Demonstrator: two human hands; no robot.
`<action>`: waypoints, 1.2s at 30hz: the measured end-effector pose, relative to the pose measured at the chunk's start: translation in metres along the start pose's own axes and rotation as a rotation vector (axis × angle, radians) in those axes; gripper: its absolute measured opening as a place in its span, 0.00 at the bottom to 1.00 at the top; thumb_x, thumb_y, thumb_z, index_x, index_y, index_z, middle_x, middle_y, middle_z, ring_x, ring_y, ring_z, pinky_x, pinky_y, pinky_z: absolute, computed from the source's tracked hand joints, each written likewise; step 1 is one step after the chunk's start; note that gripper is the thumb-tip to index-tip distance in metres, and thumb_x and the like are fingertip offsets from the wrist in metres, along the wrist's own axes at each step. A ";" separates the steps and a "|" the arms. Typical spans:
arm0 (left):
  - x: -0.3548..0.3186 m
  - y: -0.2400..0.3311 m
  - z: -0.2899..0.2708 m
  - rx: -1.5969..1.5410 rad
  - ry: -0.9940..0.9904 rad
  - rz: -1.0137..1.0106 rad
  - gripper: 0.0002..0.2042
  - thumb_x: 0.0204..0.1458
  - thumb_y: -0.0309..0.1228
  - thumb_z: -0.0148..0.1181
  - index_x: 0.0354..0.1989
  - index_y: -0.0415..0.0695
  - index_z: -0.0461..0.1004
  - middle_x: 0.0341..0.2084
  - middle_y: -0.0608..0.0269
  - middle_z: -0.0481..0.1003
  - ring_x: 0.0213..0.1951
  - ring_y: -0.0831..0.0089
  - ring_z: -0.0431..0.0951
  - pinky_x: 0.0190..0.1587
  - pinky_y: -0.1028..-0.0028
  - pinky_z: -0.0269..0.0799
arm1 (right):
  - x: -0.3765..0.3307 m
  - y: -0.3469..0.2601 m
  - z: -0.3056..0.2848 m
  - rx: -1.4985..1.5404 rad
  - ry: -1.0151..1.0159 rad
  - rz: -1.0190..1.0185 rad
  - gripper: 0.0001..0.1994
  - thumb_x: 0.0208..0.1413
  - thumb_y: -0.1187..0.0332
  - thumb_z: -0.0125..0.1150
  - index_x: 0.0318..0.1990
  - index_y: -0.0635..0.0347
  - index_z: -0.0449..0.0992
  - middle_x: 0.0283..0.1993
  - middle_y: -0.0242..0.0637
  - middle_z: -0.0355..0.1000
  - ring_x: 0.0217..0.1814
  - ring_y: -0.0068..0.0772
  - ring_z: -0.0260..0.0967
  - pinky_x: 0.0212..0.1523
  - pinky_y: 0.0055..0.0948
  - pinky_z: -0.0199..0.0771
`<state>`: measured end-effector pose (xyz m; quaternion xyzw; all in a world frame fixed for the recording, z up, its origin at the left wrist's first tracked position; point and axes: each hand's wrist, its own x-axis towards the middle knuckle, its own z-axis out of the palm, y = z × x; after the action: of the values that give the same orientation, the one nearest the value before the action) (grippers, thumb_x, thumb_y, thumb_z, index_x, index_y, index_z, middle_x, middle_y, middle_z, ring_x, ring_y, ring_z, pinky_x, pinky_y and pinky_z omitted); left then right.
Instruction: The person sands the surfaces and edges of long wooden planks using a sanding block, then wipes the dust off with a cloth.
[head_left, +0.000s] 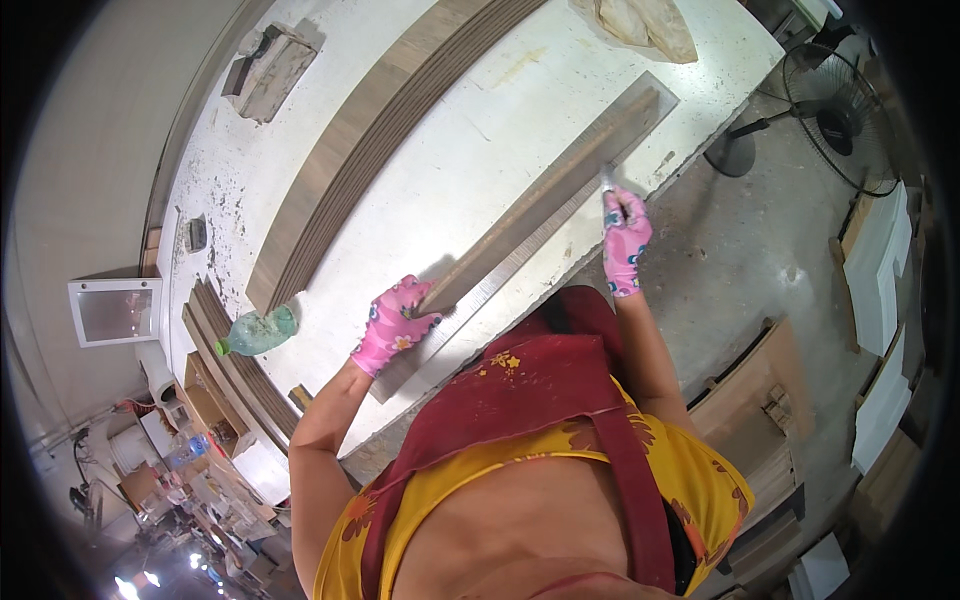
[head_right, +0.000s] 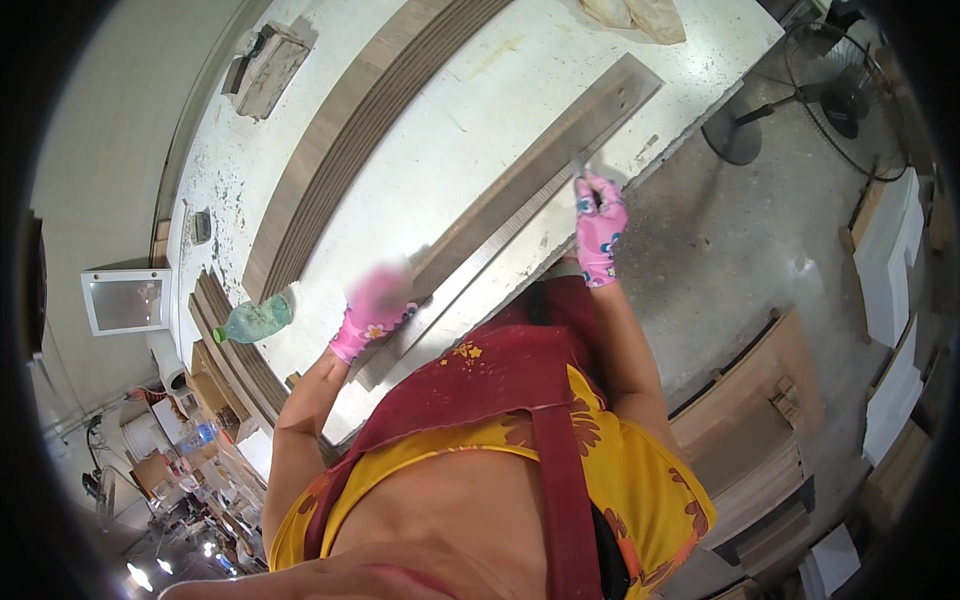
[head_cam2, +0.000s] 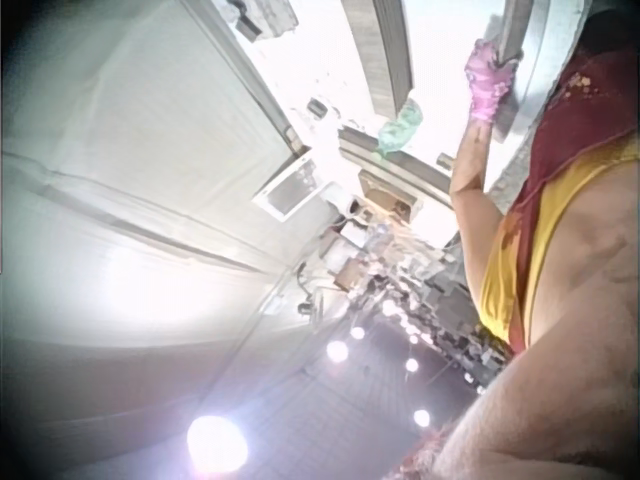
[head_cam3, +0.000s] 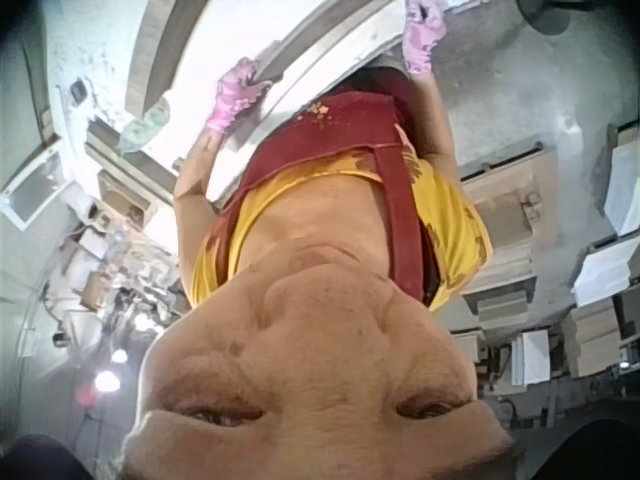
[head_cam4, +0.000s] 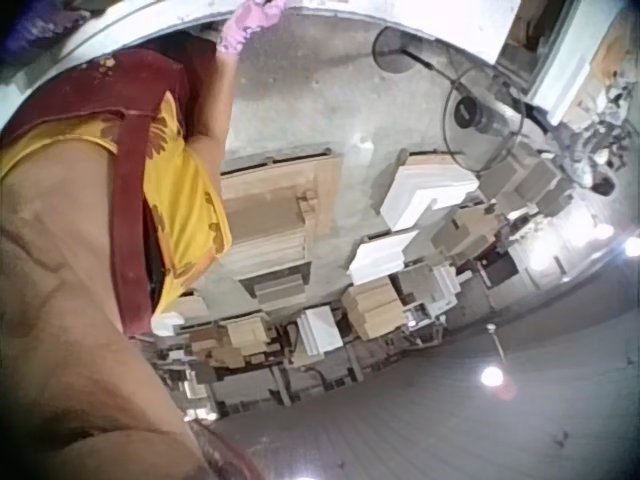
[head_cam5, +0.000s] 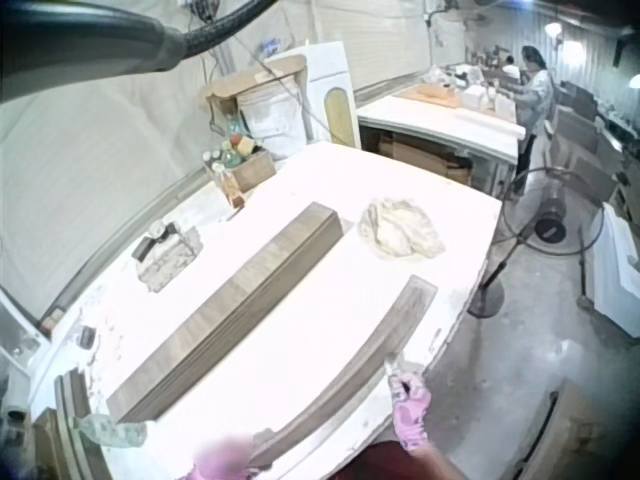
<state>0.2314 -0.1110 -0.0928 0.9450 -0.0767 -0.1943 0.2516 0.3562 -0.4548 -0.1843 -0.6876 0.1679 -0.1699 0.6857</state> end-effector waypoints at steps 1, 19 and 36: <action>0.000 0.018 -0.007 0.066 0.046 0.041 0.25 0.41 0.24 0.65 0.52 0.45 0.73 0.35 0.59 0.74 0.34 0.63 0.76 0.39 0.68 0.74 | -0.007 -0.002 0.003 0.014 -0.042 0.069 0.09 0.53 0.73 0.65 0.39 0.68 0.76 0.37 0.34 0.72 0.40 0.23 0.67 0.45 0.21 0.66; 0.002 0.048 0.027 0.073 0.220 0.304 0.42 0.26 0.26 0.64 0.61 0.42 0.62 0.48 0.46 0.69 0.46 0.48 0.72 0.47 0.61 0.72 | -0.052 0.007 -0.005 0.588 -0.303 0.543 0.09 0.59 0.72 0.53 0.46 0.59 0.71 0.34 0.32 0.71 0.31 0.25 0.67 0.28 0.25 0.67; 0.064 0.030 -0.147 -0.026 0.287 0.147 0.42 0.27 0.21 0.59 0.62 0.50 0.64 0.49 0.52 0.68 0.55 0.54 0.64 0.61 0.64 0.58 | -0.038 0.001 -0.012 -0.054 -0.419 0.217 0.09 0.59 0.69 0.58 0.26 0.54 0.68 0.19 0.19 0.57 0.17 0.09 0.53 0.17 0.17 0.53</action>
<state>0.3480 -0.0870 0.0182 0.9516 -0.1064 -0.0392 0.2856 0.3168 -0.4476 -0.1851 -0.7038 0.0993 0.0555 0.7012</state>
